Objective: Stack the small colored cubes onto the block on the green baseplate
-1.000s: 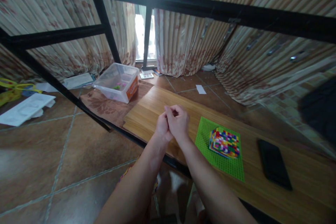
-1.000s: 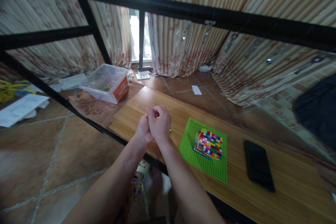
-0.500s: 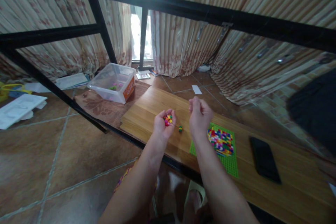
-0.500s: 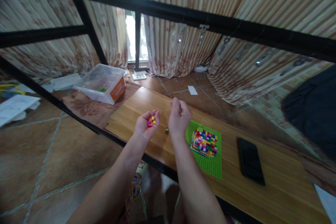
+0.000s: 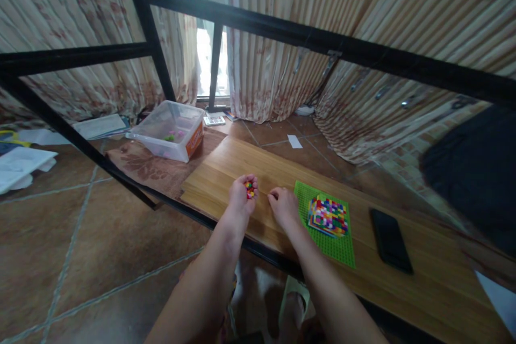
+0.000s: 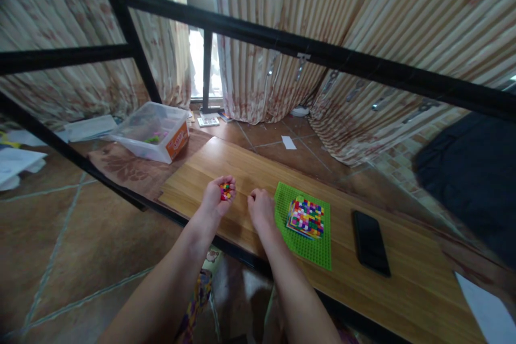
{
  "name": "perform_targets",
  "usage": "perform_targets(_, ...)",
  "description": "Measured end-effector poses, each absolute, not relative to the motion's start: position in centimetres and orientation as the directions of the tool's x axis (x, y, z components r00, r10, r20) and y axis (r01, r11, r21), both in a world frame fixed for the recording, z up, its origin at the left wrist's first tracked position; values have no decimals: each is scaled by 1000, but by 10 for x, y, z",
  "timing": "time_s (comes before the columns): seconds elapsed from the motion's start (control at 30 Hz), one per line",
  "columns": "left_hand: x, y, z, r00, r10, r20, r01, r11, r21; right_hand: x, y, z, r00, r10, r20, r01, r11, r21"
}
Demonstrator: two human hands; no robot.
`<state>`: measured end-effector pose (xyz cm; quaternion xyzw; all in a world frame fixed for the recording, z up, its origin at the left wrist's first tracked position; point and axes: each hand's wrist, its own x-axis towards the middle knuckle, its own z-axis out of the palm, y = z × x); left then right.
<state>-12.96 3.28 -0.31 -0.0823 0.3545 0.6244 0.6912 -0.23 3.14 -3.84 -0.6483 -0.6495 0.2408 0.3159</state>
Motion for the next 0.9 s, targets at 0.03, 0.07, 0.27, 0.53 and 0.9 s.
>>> perform_targets(0.03, -125, 31, -5, -32, 801, -598, -921, 209, 330, 1, 29, -35, 48, 994, 95, 655, 40, -754)
perform_targets(0.07, -119, 29, -6, -27, 799, -601, -920, 215, 327, 3, 26, -31, 60, 994, 92, 618, 35, -785)
perform_targets(0.27, -65, 4, -2, 149, 794, -589, -912, 341, 228, 13, -10, 0, 141, 980, 137, 299, 90, -950)
perform_targets(0.53, -25, -10, 21, 289, 793, -537, -886, 434, 163, 60, -36, 35, 342, 927, 156, -51, 184, -982)
perform_targets(0.9, 6, -11, 48, 391, 756, -524, -780, 575, 247, 149, -30, 30, 343, 938, 46, -331, 166, -929)
